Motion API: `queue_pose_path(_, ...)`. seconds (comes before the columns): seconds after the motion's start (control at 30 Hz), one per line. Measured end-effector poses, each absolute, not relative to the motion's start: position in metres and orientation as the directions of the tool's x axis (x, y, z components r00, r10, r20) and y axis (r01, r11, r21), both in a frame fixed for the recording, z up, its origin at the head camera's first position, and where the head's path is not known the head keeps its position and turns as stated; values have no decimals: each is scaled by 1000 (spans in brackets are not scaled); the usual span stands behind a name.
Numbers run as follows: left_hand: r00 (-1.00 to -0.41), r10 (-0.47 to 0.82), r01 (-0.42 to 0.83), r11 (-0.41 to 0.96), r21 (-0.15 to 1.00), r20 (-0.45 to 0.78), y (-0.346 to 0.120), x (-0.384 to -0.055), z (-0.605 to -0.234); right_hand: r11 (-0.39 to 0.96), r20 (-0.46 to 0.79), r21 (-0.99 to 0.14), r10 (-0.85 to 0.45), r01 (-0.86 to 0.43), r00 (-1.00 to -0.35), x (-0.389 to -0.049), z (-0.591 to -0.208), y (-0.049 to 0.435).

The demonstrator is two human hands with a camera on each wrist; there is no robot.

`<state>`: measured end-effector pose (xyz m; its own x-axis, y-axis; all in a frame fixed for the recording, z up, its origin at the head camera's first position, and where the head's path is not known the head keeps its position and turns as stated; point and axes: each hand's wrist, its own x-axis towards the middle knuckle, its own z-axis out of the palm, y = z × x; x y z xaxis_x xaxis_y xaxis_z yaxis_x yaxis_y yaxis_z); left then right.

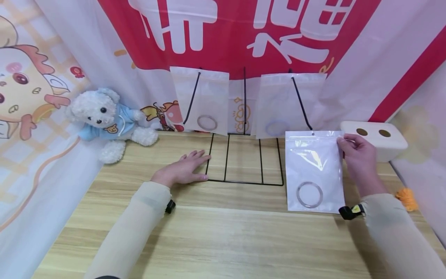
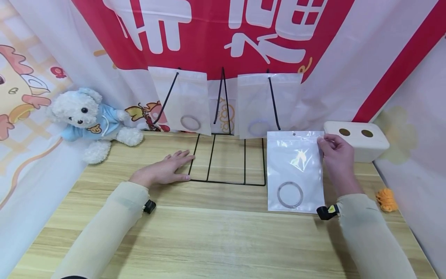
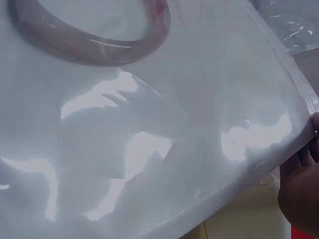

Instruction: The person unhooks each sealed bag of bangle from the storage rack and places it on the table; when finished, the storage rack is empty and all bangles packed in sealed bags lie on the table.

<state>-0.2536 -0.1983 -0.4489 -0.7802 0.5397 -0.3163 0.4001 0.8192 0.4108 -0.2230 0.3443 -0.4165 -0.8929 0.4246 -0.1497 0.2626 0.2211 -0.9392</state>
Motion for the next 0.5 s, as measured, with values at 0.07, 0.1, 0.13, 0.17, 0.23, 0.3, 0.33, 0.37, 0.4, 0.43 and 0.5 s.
queue_pose_path(0.07,-780,541,400,818,414,-315,-198,-253,-448,246,-142,-932,431,268,-891,-227,-422,345)
queue_pose_path(0.1,-780,541,400,817,415,-314,-198,-253,-448,253,-139,-929,435,270,-890,-229,-425,345)
queue_pose_path(0.13,-780,542,402,817,415,-312,-198,-253,-448,267,-133,-925,438,270,-889,-230,-428,344)
queue_pose_path(0.17,-781,543,403,816,415,-310,-198,-253,-448,288,-131,-917,437,276,-890,-232,-431,344)
queue_pose_path(0.23,-782,544,406,815,413,-306,-198,-253,-448,312,-124,-907,440,281,-889,-236,-436,343)
queue_pose_path(0.3,-783,543,406,816,411,-305,-198,-253,-448,331,-129,-896,448,298,-885,-240,-441,343)
queue_pose_path(0.33,-783,542,405,816,411,-305,-198,-253,-448,337,-129,-891,453,303,-882,-242,-444,343)
queue_pose_path(0.37,-782,542,405,817,411,-307,-198,-253,-448,336,-129,-890,460,307,-879,-243,-447,343)
queue_pose_path(0.4,-782,541,402,817,412,-309,-198,-253,-448,341,-128,-887,466,311,-876,-245,-449,343)
queue_pose_path(0.43,-782,541,402,818,412,-311,-198,-253,-448,342,-129,-885,472,315,-872,-246,-452,343)
queue_pose_path(0.5,-781,540,399,819,413,-315,-198,-254,-448,349,-115,-884,485,312,-867,-249,-457,343)
